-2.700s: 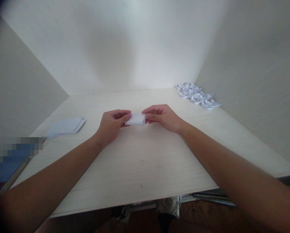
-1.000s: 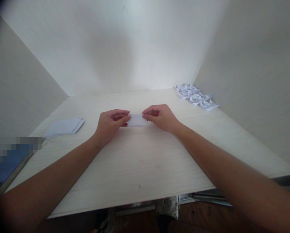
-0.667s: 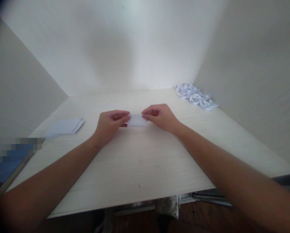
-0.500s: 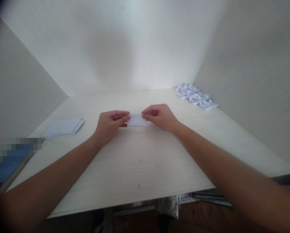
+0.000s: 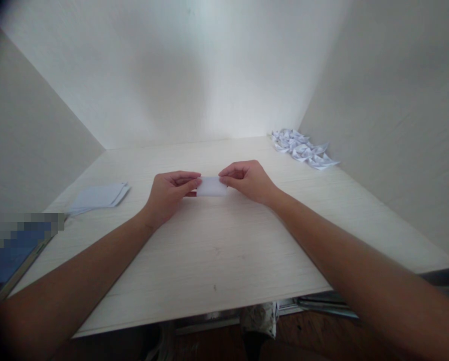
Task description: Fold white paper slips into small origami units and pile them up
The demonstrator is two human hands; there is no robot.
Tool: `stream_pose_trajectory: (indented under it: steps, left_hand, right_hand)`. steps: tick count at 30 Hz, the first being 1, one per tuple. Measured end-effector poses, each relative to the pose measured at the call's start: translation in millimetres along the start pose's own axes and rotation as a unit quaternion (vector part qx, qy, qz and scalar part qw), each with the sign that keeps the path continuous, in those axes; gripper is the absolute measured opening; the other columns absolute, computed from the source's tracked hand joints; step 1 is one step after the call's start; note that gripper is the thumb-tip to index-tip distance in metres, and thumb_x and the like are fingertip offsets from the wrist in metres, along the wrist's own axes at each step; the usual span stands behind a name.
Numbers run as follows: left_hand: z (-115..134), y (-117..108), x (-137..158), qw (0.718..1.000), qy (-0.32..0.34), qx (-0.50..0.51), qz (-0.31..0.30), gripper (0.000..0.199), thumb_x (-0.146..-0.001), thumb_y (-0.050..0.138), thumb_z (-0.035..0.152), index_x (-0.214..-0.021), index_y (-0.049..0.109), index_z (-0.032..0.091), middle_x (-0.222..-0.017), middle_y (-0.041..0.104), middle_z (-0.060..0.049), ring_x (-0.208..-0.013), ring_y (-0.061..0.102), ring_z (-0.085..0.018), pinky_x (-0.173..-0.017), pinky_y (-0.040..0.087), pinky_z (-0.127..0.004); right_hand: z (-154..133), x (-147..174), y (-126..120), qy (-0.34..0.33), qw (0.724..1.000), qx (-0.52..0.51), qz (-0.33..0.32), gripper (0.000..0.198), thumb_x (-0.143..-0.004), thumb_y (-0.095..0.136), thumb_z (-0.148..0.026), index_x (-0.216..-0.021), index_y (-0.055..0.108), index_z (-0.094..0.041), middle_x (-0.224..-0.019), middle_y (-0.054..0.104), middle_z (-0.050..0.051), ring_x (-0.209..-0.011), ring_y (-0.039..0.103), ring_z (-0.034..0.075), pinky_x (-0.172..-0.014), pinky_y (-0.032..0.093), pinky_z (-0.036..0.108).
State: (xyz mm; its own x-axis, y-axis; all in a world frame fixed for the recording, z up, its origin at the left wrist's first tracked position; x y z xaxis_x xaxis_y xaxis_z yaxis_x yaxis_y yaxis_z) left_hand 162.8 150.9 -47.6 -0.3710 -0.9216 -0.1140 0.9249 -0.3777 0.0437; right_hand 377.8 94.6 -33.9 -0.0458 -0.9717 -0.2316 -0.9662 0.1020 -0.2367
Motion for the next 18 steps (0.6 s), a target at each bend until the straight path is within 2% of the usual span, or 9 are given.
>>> stream_pose_trajectory:
  steps: [10,14,18]
  left_hand:
    - [-0.8,-0.4,0.9,1.000,0.014,-0.012,-0.021,0.044,-0.063,0.093,0.043,-0.095,0.081,0.015,-0.087,0.080,-0.008,-0.076,0.074,-0.019,-0.063,0.062,-0.028]
    - [-1.3,0.0,1.1,0.999,0.021,-0.013,-0.029,0.040,-0.066,0.091,0.040,-0.096,0.080,0.015,-0.087,0.081,-0.008,-0.074,0.074,-0.018,-0.062,0.062,-0.026]
    - [-0.9,-0.2,0.9,0.999,0.013,-0.010,-0.031,0.042,-0.064,0.092,0.039,-0.095,0.080,0.013,-0.085,0.080,-0.008,-0.071,0.073,-0.016,-0.060,0.061,-0.025]
  right_hand:
    - [4.4,0.0,3.8,0.003,1.000,0.010,-0.018,0.026,-0.070,0.086,-0.042,-0.085,0.079,-0.021,-0.080,0.076,0.005,-0.070,0.065,0.017,-0.066,0.050,0.033]
    - [1.7,1.9,6.3,-0.008,0.996,0.089,-0.030,0.028,-0.078,0.078,-0.047,-0.082,0.077,-0.019,-0.071,0.071,0.004,-0.063,0.058,0.016,-0.059,0.043,0.031]
    - [-1.5,2.2,7.1,-0.041,0.984,0.166,-0.041,0.026,-0.084,0.070,-0.043,-0.078,0.073,-0.018,-0.067,0.066,0.002,-0.060,0.052,0.014,-0.058,0.040,0.028]
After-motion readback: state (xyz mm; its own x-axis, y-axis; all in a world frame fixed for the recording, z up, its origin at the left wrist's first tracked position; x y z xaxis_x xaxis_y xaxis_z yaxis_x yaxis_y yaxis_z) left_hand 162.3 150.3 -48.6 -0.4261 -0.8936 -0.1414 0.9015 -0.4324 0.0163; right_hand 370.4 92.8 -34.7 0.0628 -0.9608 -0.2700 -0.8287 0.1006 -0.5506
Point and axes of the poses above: each hand's wrist, its own x-axis away from the middle knuckle, its own y-axis out of the palm, z = x × y, the point moved 1 cm from there along -x, towards the middle knuckle
